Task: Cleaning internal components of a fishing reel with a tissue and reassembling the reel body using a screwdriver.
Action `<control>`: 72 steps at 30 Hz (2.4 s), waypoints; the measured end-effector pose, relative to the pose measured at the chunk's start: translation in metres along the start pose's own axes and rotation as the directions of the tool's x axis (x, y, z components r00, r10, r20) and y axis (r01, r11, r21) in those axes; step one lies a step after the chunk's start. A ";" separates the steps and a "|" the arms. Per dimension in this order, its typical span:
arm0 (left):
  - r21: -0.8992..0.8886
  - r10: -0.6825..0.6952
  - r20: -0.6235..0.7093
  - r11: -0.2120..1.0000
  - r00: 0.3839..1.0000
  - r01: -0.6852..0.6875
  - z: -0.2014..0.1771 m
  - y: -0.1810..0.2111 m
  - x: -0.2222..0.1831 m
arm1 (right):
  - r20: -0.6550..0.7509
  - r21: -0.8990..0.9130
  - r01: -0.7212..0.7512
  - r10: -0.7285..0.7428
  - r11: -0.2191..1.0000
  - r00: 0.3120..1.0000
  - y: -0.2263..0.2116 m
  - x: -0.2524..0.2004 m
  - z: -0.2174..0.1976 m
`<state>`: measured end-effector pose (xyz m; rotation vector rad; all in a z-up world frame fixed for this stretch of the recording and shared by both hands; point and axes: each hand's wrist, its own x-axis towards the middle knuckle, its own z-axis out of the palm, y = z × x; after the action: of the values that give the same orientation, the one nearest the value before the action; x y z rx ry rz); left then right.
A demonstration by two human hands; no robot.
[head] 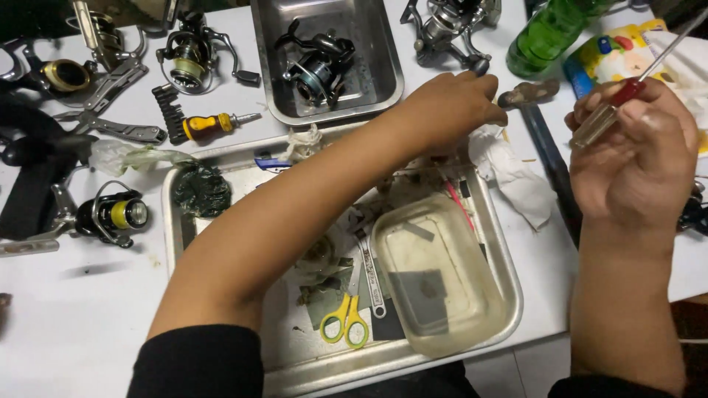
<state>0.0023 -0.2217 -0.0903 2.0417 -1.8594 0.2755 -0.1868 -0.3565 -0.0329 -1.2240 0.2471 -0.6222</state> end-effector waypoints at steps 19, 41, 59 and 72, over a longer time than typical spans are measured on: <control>-0.833 -0.695 -0.015 0.406 0.719 0.376 -0.140 -0.025 -0.134 | 0.197 0.156 -0.013 -0.019 0.988 0.980 0.002 0.013 0.049; -0.997 -0.790 -0.021 -0.027 0.613 -0.068 -0.138 -0.005 -0.215 | 0.570 -0.221 -0.165 0.265 0.961 0.778 0.070 0.012 0.231; -0.951 -0.727 -0.247 0.309 0.641 -0.016 -0.101 -0.002 -0.214 | 0.683 -0.304 0.408 -0.102 0.861 0.723 0.081 -0.002 0.224; -0.980 -0.755 -0.199 0.165 0.625 -0.112 -0.091 -0.002 -0.213 | 0.858 -0.190 0.708 -0.236 0.680 0.456 0.066 -0.004 0.220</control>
<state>-0.0104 0.0095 -0.0888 1.0642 -0.5608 -0.2391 -0.0606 -0.1655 -0.0201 -2.0500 -0.8114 -0.4504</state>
